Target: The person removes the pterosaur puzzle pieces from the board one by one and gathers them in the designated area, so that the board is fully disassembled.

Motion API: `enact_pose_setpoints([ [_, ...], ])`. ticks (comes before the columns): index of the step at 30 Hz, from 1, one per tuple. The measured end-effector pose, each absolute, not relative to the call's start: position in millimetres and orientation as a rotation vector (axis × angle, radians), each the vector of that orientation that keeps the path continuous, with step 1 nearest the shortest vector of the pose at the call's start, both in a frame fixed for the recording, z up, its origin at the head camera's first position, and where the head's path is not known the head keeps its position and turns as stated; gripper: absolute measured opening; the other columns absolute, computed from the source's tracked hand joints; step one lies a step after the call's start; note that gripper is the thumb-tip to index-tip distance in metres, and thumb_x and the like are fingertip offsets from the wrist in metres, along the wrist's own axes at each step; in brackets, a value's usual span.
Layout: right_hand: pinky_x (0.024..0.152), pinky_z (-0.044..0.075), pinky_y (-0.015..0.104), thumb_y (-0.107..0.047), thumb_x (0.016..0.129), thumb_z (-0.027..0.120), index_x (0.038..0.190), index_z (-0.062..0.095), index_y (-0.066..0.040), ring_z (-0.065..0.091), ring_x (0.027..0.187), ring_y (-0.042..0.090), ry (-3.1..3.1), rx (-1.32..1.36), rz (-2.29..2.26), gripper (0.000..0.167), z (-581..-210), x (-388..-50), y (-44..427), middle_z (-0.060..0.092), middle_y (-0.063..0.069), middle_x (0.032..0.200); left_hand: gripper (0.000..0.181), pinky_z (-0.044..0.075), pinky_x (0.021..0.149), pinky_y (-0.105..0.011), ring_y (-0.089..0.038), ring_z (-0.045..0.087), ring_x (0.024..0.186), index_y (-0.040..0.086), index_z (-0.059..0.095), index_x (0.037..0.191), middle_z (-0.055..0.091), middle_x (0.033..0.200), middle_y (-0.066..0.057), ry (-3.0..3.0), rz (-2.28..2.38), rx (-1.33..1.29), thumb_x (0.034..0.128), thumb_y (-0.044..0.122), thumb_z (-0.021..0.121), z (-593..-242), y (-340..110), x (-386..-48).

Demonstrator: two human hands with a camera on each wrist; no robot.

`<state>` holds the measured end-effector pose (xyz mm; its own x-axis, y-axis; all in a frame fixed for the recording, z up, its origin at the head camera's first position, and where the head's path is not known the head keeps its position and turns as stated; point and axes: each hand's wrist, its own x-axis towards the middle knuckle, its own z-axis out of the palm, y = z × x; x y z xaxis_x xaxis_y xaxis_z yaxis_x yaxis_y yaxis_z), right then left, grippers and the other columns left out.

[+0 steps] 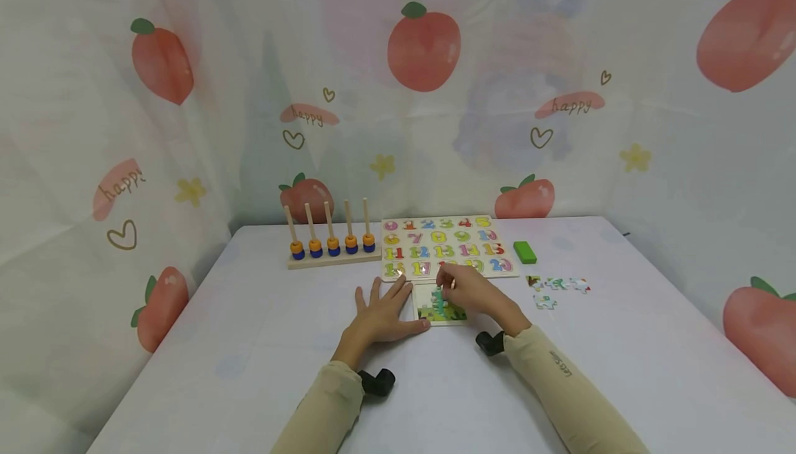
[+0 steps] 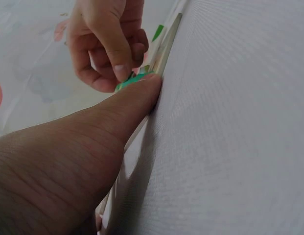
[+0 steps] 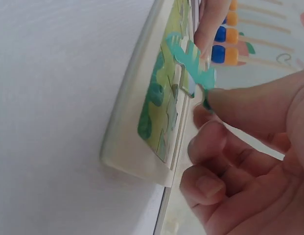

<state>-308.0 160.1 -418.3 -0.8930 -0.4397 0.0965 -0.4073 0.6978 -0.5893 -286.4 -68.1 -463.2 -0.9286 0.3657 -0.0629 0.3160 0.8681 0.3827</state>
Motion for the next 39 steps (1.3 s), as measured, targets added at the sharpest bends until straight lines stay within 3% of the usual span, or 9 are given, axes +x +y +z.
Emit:
enact_pose_setpoints([
  [21, 0.077, 0.054, 0.036, -0.001, 0.104, 0.064, 0.109, 0.067, -0.001, 0.058, 0.087, 0.023, 2.765, -0.638, -1.22, 0.006, -411, -303, 187, 0.062, 0.007, 0.097, 0.097, -0.007, 0.122, -0.074, -0.044, 0.002, 0.163, 0.025, 0.034, 0.17, 0.018, 0.179, 0.005, 2.898, 0.555, 0.519, 0.093, 0.077, 0.062, -462, -67, -284],
  [39, 0.073, 0.054, 0.033, 0.001, 0.102, 0.064, 0.106, 0.067, 0.0, 0.058, 0.083, 0.022, 2.861, -0.581, -1.18, 0.005, -412, -292, 238, 0.065, 0.008, 0.096, 0.098, -0.008, 0.122, -0.073, -0.044, 0.0, 0.163, 0.025, 0.033, 0.171, 0.016, 0.179, 0.005, 2.896, 0.566, 0.536, 0.0932, 0.077, 0.062, -462, -69, -284],
])
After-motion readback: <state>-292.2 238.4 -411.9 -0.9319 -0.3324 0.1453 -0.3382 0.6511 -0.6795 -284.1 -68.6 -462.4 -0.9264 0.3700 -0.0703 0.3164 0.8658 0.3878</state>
